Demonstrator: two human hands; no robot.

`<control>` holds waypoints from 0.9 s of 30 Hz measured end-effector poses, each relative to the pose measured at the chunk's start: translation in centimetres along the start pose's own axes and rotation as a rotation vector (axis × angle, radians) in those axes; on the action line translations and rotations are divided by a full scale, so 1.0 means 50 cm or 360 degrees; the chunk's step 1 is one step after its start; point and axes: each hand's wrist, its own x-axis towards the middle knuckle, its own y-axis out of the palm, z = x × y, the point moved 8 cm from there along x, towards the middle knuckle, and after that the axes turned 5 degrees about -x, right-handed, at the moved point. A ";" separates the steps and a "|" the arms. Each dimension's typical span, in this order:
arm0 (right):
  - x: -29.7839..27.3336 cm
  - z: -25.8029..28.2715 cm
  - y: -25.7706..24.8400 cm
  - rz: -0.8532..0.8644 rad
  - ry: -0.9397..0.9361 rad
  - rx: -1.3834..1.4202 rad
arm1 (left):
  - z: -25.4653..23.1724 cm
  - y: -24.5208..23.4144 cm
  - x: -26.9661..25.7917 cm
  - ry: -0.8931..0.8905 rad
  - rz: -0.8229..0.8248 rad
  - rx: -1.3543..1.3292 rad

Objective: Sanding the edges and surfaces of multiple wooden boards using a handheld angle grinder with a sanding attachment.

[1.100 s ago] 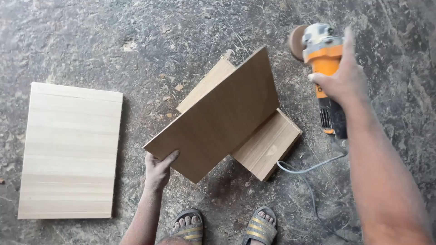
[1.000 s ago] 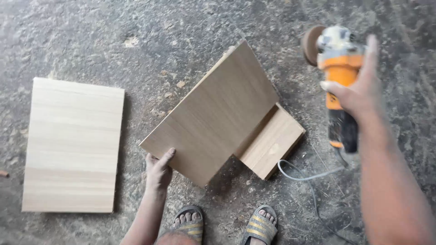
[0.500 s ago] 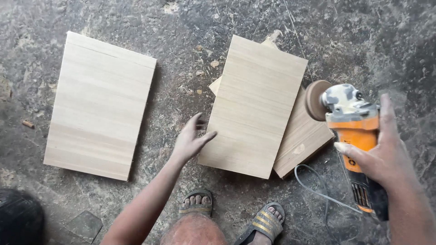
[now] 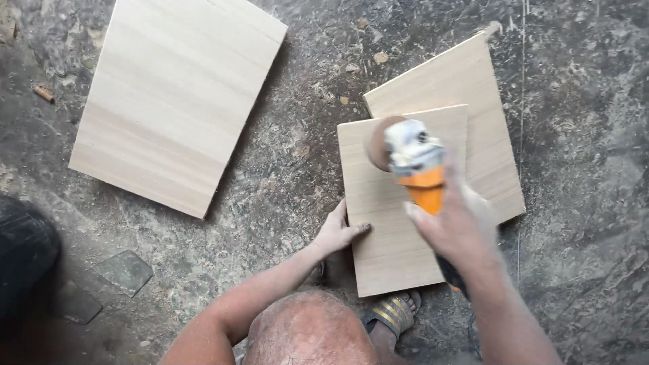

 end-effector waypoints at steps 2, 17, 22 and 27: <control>0.013 0.077 0.016 -0.0011 -0.0104 -0.0063 | 0.029 0.004 0.003 0.0013 -0.0013 -0.0003; 0.080 0.086 0.007 0.0106 -0.0125 -0.0376 | 0.000 0.010 -0.011 0.0029 -0.0017 -0.0086; 0.125 -0.040 -0.046 0.0207 0.0272 -0.0306 | 0.007 0.010 -0.011 0.0073 -0.0036 -0.0101; 0.156 -0.182 -0.121 0.0038 0.0580 -0.0109 | 0.016 0.020 -0.011 0.0243 0.0110 -0.0309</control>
